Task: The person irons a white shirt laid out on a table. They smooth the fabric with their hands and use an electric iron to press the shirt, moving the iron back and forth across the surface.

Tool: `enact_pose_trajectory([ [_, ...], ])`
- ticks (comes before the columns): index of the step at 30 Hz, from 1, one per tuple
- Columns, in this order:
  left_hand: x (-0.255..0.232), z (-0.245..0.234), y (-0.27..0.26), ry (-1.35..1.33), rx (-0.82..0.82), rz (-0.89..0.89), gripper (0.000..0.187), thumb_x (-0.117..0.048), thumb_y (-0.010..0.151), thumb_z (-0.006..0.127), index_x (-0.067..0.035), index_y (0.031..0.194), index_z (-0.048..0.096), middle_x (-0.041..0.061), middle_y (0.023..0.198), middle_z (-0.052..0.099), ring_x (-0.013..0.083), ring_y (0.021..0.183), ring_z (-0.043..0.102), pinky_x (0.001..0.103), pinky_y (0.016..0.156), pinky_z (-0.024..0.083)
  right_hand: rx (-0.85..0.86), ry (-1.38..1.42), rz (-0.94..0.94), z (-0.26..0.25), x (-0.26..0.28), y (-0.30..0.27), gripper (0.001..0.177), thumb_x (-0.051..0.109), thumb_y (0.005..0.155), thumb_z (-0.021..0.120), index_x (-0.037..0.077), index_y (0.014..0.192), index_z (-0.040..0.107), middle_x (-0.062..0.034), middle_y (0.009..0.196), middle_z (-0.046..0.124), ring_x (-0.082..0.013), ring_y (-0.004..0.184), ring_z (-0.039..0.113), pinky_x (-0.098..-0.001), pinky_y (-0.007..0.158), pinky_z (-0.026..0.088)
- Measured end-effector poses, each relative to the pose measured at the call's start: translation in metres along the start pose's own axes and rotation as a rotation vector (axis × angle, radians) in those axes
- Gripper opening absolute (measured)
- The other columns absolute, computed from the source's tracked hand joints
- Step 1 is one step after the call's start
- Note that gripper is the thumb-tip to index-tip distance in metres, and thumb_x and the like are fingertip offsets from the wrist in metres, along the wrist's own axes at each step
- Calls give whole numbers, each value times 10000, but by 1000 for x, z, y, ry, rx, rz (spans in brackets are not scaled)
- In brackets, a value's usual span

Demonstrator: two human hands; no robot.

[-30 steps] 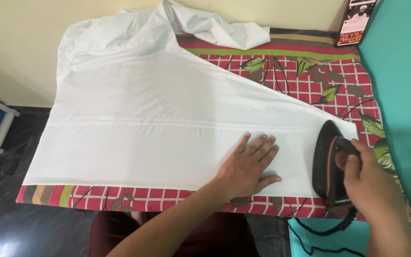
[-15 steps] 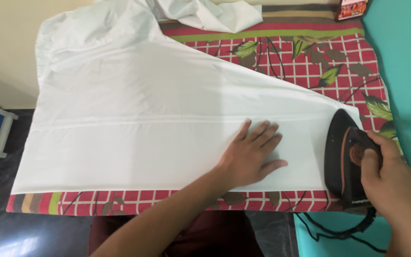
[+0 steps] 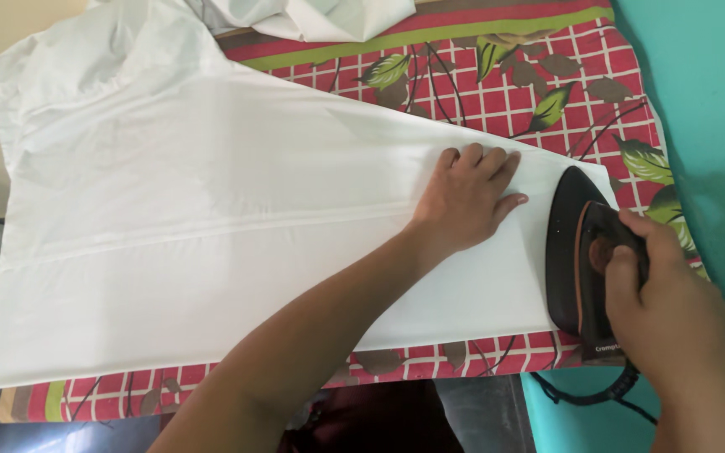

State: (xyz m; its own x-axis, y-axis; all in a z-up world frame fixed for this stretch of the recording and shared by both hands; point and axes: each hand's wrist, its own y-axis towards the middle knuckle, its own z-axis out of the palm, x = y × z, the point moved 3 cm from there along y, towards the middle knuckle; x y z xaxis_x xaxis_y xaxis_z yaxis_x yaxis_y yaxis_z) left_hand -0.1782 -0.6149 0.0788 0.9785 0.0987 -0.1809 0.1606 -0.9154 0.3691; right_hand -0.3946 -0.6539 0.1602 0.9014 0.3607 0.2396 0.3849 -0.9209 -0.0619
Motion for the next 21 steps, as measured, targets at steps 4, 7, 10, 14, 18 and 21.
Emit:
enact_pose_trajectory([
  [4, -5, 0, 5, 14, -33, -28, 549, -492, 980, 559, -125, 1388, 582, 46, 1229, 570, 233, 1147, 512, 444, 981, 414, 20, 26, 27, 2, -1, 0, 485, 341, 1038, 490, 233, 1508, 539, -244, 967, 735, -482, 924, 693, -556, 825, 532],
  [7, -7, -1, 5, 20, -46, -28, 531, -485, 981, 551, -131, 1375, 583, 62, 1322, 555, 244, 1212, 503, 471, 1036, 400, 14, 32, 12, 0, 2, 0, 472, 327, 1032, 504, 226, 1489, 561, -233, 942, 733, -470, 914, 696, -555, 816, 530],
  [10, -6, -2, 5, 15, -12, -49, 532, -483, 978, 536, -146, 1389, 575, 84, 1412, 528, 263, 1291, 478, 516, 1082, 373, 34, -13, 18, -4, 8, -2, 469, 330, 1028, 520, 237, 1484, 575, -229, 891, 730, -459, 890, 699, -547, 806, 535],
  [14, -10, -3, 1, 45, -26, -93, 565, -485, 975, 509, -161, 1438, 537, 123, 1517, 468, 283, 1413, 419, 567, 1155, 334, 66, -60, 88, -5, 13, -2, 470, 338, 1035, 523, 252, 1495, 571, -230, 828, 725, -448, 862, 706, -535, 796, 543],
  [18, -9, 2, 5, 80, 37, -119, 698, -511, 976, 479, -55, 1504, 452, 114, 1540, 453, 268, 1423, 405, 575, 1158, 322, 55, -54, 91, -4, 13, -2, 467, 340, 1037, 517, 256, 1494, 570, -233, 801, 725, -443, 844, 712, -534, 785, 549],
  [21, -7, 1, 6, 75, 45, -112, 686, -509, 971, 476, -67, 1495, 453, 101, 1528, 468, 261, 1409, 415, 560, 1153, 326, 58, -35, 97, -5, 13, -2, 468, 341, 1036, 514, 265, 1495, 568, -233, 817, 721, -454, 845, 709, -544, 779, 547],
])
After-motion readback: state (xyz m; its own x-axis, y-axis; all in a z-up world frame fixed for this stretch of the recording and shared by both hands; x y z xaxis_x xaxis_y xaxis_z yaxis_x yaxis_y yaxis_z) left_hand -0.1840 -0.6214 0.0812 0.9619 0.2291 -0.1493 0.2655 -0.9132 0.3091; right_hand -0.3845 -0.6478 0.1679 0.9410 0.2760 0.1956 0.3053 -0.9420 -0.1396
